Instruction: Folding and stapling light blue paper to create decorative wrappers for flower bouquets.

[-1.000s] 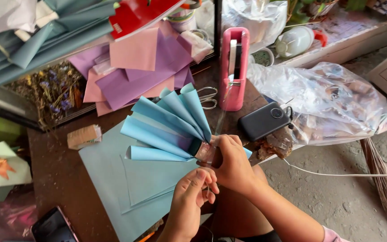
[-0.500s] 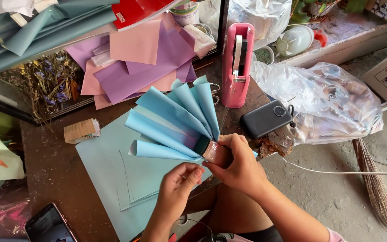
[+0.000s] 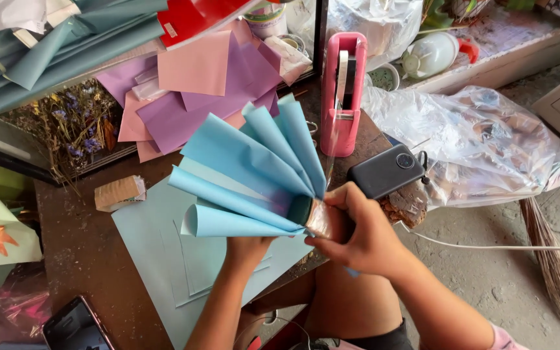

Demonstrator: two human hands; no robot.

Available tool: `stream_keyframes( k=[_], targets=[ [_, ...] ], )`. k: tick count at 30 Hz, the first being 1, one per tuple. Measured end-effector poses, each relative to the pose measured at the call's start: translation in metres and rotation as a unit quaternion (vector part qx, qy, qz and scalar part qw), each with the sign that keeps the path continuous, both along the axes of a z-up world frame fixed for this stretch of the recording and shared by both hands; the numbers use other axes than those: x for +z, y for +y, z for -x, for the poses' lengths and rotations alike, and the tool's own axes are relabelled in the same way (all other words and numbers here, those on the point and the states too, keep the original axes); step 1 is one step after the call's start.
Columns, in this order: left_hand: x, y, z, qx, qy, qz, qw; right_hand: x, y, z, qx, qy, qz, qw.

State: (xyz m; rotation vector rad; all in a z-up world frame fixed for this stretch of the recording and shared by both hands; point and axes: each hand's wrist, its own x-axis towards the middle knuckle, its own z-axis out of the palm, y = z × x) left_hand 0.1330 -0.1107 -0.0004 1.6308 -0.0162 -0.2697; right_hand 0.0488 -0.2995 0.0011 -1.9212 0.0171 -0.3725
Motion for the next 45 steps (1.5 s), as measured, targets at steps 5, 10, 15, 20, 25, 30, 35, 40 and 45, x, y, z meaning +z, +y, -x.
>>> stream_keyframes(
  k=[5, 10, 15, 20, 25, 30, 35, 40, 45],
  targets=[
    [0.012, -0.038, -0.031, -0.076, -0.105, -0.071, 0.989, 0.016, -0.008, 0.014, 0.001, 0.015, 0.01, 1.0],
    [0.015, -0.077, -0.056, -0.155, -0.206, -0.132, 0.957, 0.012, -0.008, 0.025, 0.009, 0.045, 0.002, 0.999],
    [0.006, -0.109, -0.069, -0.228, -0.298, -0.183, 0.909, 0.001, -0.014, 0.032, 0.014, 0.038, 0.0, 0.999],
    [-0.042, -0.119, -0.09, -0.206, -0.456, -0.119, 0.858, 0.002, -0.012, 0.028, 0.013, 0.049, 0.021, 0.999],
    [-0.071, -0.067, -0.07, -0.172, -0.498, -0.119, 0.841, 0.003, -0.015, 0.025, 0.035, 0.05, -0.045, 0.997],
    [-0.077, -0.092, -0.098, -0.201, -0.544, -0.157, 0.8, -0.002, -0.028, 0.03, 0.015, 0.02, -0.089, 0.996],
    [-0.074, -0.087, -0.124, -0.214, -0.591, -0.186, 0.755, -0.012, -0.041, 0.024, -0.02, -0.015, -0.163, 0.986],
    [-0.073, -0.053, -0.114, -0.227, -0.621, -0.221, 0.716, -0.035, -0.061, 0.021, -0.068, -0.086, -0.245, 0.963],
    [-0.011, 0.014, -0.071, -0.219, -0.544, -0.368, 0.722, -0.034, -0.059, 0.014, -0.082, -0.083, -0.255, 0.96]
  ],
)
